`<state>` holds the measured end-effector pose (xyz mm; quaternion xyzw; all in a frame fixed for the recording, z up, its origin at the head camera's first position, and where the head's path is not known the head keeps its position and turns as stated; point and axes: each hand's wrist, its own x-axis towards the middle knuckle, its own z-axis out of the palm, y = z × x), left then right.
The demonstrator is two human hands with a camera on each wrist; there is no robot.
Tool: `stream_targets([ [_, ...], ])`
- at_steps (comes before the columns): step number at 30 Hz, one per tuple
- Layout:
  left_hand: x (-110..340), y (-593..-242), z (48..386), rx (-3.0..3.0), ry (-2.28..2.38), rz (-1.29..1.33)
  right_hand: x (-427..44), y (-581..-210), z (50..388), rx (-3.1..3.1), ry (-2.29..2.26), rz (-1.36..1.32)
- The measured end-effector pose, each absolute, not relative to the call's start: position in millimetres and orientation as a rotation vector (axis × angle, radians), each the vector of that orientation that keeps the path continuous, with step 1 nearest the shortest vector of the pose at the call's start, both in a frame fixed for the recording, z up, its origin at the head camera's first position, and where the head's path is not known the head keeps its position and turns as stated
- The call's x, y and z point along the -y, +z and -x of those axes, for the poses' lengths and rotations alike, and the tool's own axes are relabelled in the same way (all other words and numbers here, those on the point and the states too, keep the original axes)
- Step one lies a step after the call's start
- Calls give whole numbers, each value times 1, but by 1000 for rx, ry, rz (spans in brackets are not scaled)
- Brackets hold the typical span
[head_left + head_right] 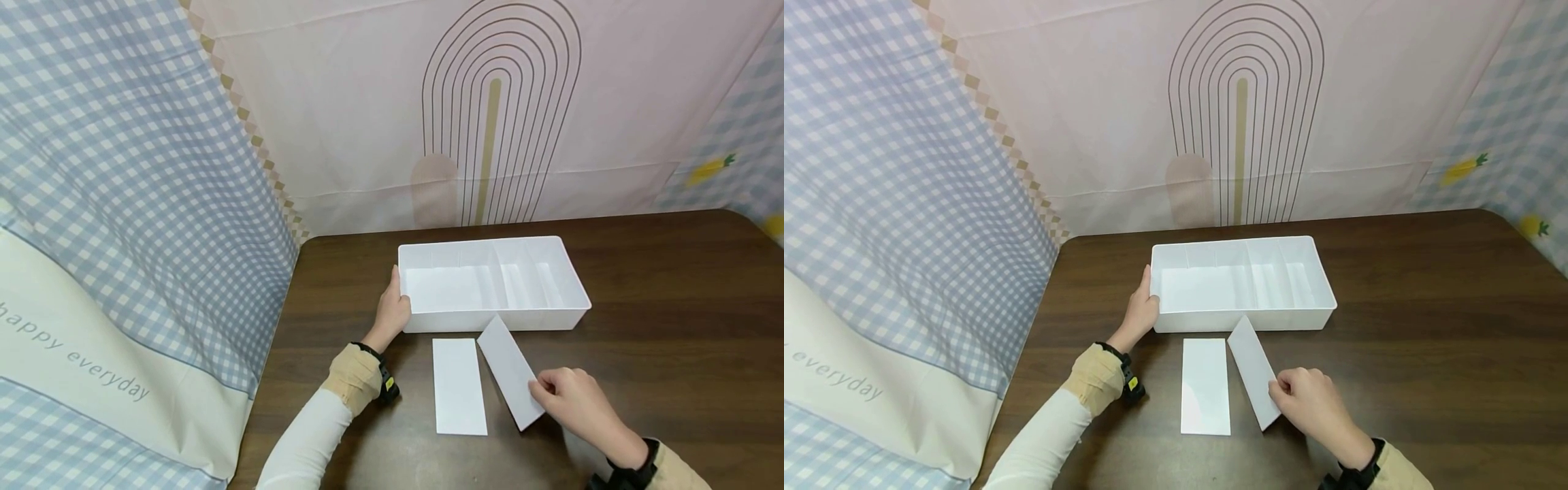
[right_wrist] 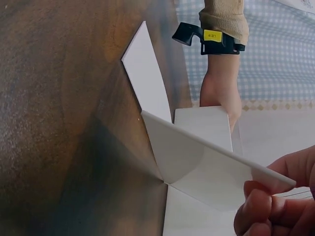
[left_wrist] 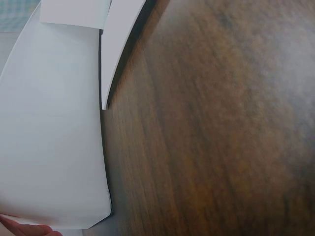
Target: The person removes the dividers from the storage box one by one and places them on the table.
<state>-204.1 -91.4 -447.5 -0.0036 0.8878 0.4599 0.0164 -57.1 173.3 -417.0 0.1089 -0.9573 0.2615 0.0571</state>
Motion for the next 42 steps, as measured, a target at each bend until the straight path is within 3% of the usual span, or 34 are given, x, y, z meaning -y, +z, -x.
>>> stream_targets([
  [42, 92, -448, 204, -2771, 1407, 18, -179, -433, 57, 3239, 836, -229],
])
